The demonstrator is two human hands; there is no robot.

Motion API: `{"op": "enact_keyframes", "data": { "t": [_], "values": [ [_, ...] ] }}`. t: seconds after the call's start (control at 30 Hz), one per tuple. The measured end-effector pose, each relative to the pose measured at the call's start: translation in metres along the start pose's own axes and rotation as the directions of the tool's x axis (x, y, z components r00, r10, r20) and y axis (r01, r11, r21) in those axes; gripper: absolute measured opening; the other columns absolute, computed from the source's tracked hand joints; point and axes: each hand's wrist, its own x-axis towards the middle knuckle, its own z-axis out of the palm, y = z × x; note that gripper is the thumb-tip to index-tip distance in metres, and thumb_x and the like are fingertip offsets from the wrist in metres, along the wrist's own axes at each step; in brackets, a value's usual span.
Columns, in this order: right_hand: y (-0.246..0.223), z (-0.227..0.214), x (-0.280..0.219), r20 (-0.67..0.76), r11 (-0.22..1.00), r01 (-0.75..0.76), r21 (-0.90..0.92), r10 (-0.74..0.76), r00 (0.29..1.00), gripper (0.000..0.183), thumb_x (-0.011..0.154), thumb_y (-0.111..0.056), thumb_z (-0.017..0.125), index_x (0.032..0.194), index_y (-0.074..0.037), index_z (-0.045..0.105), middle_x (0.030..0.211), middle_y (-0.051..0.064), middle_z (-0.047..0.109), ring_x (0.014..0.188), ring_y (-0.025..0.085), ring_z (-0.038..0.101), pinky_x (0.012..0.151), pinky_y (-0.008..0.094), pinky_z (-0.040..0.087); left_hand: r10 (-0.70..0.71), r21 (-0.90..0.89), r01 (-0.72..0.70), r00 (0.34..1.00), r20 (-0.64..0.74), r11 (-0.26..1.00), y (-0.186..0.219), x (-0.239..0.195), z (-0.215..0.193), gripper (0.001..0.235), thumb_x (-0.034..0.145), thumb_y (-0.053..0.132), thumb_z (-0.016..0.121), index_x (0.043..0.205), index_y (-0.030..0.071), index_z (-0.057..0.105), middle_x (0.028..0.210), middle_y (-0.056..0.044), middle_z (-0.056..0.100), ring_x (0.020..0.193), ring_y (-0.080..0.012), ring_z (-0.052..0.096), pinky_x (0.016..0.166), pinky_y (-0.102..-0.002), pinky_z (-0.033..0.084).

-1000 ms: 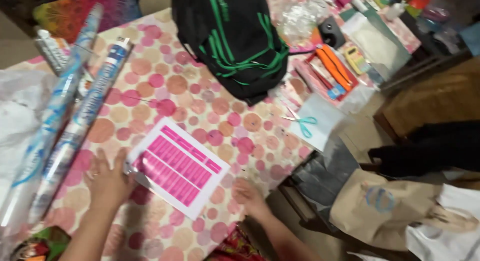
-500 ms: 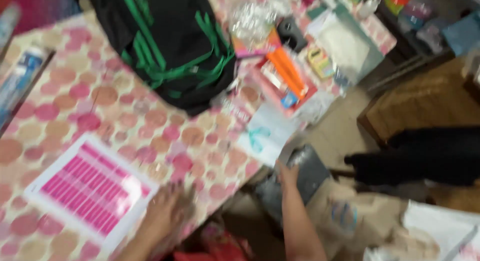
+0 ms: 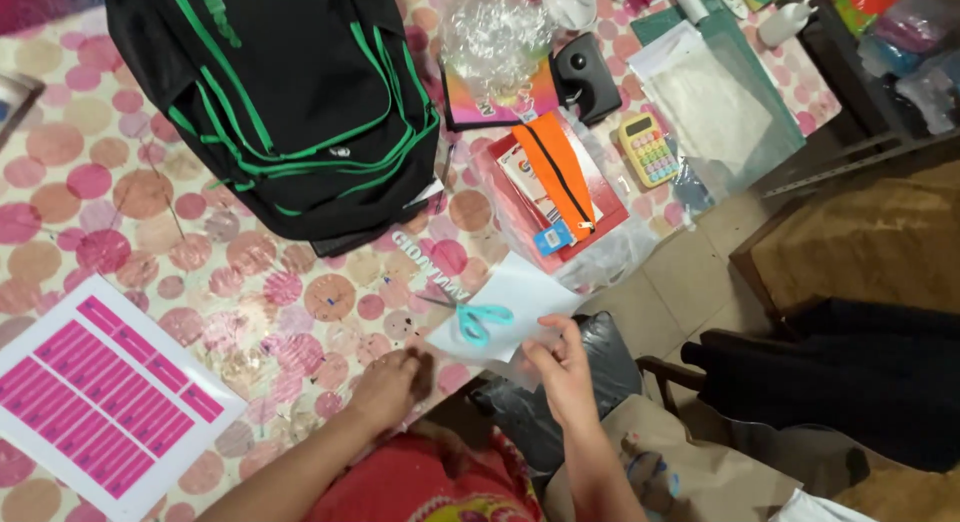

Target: The person uses scissors to cut a sheet of white paper and a roll of transparent plastic film on a table. They then roll up the plastic film and secure it with a rubber band. Finally, they cut a printed image from a spiral-bound notebook.

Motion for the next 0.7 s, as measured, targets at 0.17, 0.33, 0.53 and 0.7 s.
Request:
{"op": "enact_keyframes", "data": {
  "t": [0.17, 0.33, 0.53, 0.7],
  "values": [
    [-0.043, 0.014, -0.012, 0.063, 0.986, 0.122, 0.114, -0.13, 0.99, 0.037, 0.086, 0.007, 0.071, 0.117, -0.004, 0.055, 0.071, 0.016, 0.061, 0.049, 0.019, 0.059, 0.051, 0.031, 0.055, -0.218, -0.279, 0.108, 0.89, -0.4, 0.954, 0.025, -0.022, -0.043, 0.066, 0.07, 0.041, 0.092, 0.115, 0.01, 0.055, 0.128, -0.017, 0.052, 0.125, -0.0443, 0.055, 0.103, -0.051, 0.049],
    [-0.11, 0.04, -0.033, 0.234, 0.988, 0.145, 0.054, -0.153, 0.96, 0.03, 0.088, 0.003, 0.068, 0.108, -0.008, 0.049, 0.061, 0.011, 0.063, 0.05, 0.017, 0.057, 0.057, 0.031, 0.046, 0.048, -0.227, -0.251, 0.763, -0.644, 0.941, 0.041, -0.027, -0.095, 0.076, 0.074, 0.043, 0.091, 0.126, 0.001, 0.053, 0.138, -0.021, 0.054, 0.133, -0.0401, 0.049, 0.116, -0.051, 0.039],
    [-0.15, 0.066, -0.047, 0.344, 0.979, 0.102, 0.179, -0.159, 0.925, 0.028, 0.088, 0.002, 0.069, 0.1, -0.012, 0.047, 0.061, 0.005, 0.056, 0.048, 0.016, 0.053, 0.048, 0.028, 0.044, -0.022, -0.445, -0.364, 0.753, -0.657, 0.819, 0.044, -0.057, -0.111, 0.088, 0.072, 0.054, 0.086, 0.133, 0.005, 0.048, 0.136, -0.016, 0.054, 0.129, -0.0328, 0.053, 0.113, -0.047, 0.04],
    [-0.163, 0.109, -0.015, 0.424, 0.967, -0.048, 0.249, -0.064, 0.904, 0.024, 0.085, -0.003, 0.073, 0.09, -0.01, 0.05, 0.082, 0.006, 0.062, 0.077, 0.022, 0.064, 0.073, 0.032, 0.05, -0.078, -0.52, -0.331, 0.784, -0.616, 0.788, 0.039, -0.083, -0.12, 0.078, 0.071, 0.06, 0.082, 0.129, 0.014, 0.057, 0.137, -0.012, 0.059, 0.132, -0.0315, 0.054, 0.114, -0.053, 0.041]
  ]
}}
